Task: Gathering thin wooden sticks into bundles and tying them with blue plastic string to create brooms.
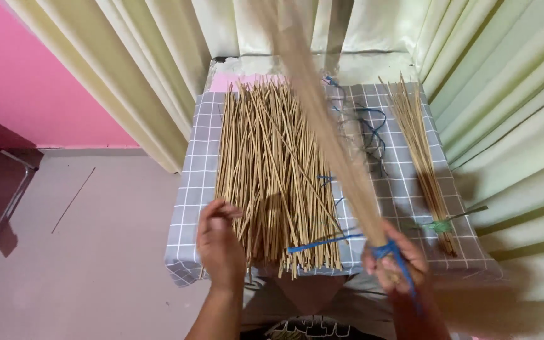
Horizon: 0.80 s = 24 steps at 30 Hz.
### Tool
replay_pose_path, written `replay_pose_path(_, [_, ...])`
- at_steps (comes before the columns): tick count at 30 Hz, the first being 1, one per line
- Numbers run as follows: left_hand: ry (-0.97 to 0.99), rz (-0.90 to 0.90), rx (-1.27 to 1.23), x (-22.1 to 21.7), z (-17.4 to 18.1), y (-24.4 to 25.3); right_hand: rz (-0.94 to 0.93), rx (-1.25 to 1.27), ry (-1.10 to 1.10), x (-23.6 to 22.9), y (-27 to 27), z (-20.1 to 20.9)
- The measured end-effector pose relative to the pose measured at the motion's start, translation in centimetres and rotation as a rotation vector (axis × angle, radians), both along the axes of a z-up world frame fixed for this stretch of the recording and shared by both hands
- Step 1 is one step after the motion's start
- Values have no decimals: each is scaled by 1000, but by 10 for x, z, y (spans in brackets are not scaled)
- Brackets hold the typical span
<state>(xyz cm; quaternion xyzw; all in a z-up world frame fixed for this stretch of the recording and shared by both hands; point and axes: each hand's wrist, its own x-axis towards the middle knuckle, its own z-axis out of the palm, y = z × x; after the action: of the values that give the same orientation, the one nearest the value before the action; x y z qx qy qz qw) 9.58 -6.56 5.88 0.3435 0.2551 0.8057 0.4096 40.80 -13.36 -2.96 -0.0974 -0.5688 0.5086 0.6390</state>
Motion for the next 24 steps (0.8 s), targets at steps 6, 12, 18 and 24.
replay_pose_path(6, [-19, -1162, 196, 22, -9, 0, 368, -298, -50, -61, -11, -5])
replay_pose_path(12, [-147, -1200, 263, 17, -21, -15, 322, -242, -288, -64, -16, 24])
replay_pose_path(18, [-259, -895, 226, 4, 4, -21, -105, -506, -698, -57, -24, 51])
replay_pose_path(24, [-187, -688, 371, -7, 23, -37, -484, 4, -975, -39, -23, 62])
